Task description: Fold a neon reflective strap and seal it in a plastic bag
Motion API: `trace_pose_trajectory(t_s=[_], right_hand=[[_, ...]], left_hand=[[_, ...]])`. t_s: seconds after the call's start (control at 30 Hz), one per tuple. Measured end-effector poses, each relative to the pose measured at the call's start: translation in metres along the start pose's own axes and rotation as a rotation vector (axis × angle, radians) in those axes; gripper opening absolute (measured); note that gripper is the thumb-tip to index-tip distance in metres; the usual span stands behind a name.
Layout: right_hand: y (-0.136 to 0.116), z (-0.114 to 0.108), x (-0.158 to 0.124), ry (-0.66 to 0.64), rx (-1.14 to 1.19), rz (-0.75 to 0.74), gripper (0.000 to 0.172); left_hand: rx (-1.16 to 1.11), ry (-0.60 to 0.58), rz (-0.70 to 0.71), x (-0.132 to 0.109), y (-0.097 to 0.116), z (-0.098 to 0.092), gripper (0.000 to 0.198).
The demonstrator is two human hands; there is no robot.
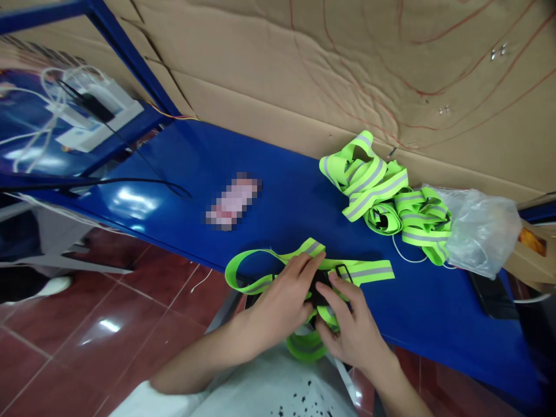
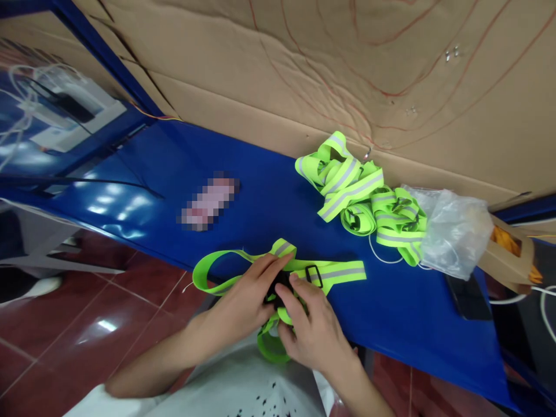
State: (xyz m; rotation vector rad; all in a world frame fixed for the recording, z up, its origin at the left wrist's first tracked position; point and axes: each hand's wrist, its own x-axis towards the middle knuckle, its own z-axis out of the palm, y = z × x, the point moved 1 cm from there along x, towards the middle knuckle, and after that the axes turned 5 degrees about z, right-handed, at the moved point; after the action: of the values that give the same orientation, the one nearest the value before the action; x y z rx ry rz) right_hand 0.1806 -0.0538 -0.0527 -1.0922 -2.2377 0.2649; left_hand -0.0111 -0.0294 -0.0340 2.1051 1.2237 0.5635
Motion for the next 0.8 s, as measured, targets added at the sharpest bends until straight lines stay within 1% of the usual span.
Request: trace_pose_trajectory(t_s=[0.07,0.17,0.2,0.23,0.27,0.33,0.4,0.43,0.5,0.57,0.63,0.7,0.73,0.77,0.8], right_hand=[[0.006,-0.011,0.004,-0.048,0.09,0.072,0.067],[0.017,-0.028,0.012,-0.167,0.185,0.198,0.095],[0.019,-0.033,0.015,-0.213,0.218,0.225,0.102],[0.02,-0.036,0.018,-0.243,0.259,0.252,0.102],[0.021,-0.04,0.021,-0.252,0.307,0.284,0.098],[0.022,-0.044,0.025,-0.211,0.399,0.376,0.076],[0.021,-0.046,0.03,-0.17,0.499,0.471,0.055],[0.02,-0.047,0.032,-0.167,0.569,0.513,0.05],[0.018,-0.048,0.038,-0.162,0.735,0.578,0.051],[0.018,-0.05,0.045,-0.158,0.88,0.605,0.062],[0.02,-0.053,0.055,-0.153,0.942,0.592,0.076],[0.028,-0.056,0.071,-0.137,0.918,0.563,0.085],[0.034,-0.057,0.08,-0.11,0.893,0.561,0.084],[0.041,-0.057,0.089,-0.063,0.877,0.572,0.079],[0.05,-0.056,0.098,-0.005,0.891,0.603,0.07]], left_hand=[[0.026,0.004,0.029,0.0,0.006,-0.005,0.089],[0.07,0.016,0.112,0.0,0.02,-0.015,0.085],[0.066,0.019,0.137,0.0,0.024,-0.019,0.085],[0.045,0.02,0.152,-0.001,0.026,-0.024,0.084],[0.006,0.018,0.162,-0.002,0.028,-0.029,0.083],[-0.113,0.001,0.201,-0.004,0.026,-0.039,0.084],[-0.225,-0.005,0.266,-0.007,0.021,-0.048,0.091],[-0.261,0.017,0.286,-0.008,0.018,-0.052,0.097],[-0.301,0.08,0.275,-0.008,0.011,-0.057,0.105],[-0.343,0.093,0.203,-0.003,0.008,-0.06,0.102],[-0.419,0.076,0.147,0.011,0.008,-0.065,0.091],[-0.532,0.106,0.143,0.035,0.009,-0.074,0.076],[-0.603,0.126,0.169,0.05,0.01,-0.078,0.072],[-0.698,0.15,0.194,0.067,0.011,-0.081,0.068],[-0.806,0.155,0.185,0.084,0.01,-0.082,0.064]])
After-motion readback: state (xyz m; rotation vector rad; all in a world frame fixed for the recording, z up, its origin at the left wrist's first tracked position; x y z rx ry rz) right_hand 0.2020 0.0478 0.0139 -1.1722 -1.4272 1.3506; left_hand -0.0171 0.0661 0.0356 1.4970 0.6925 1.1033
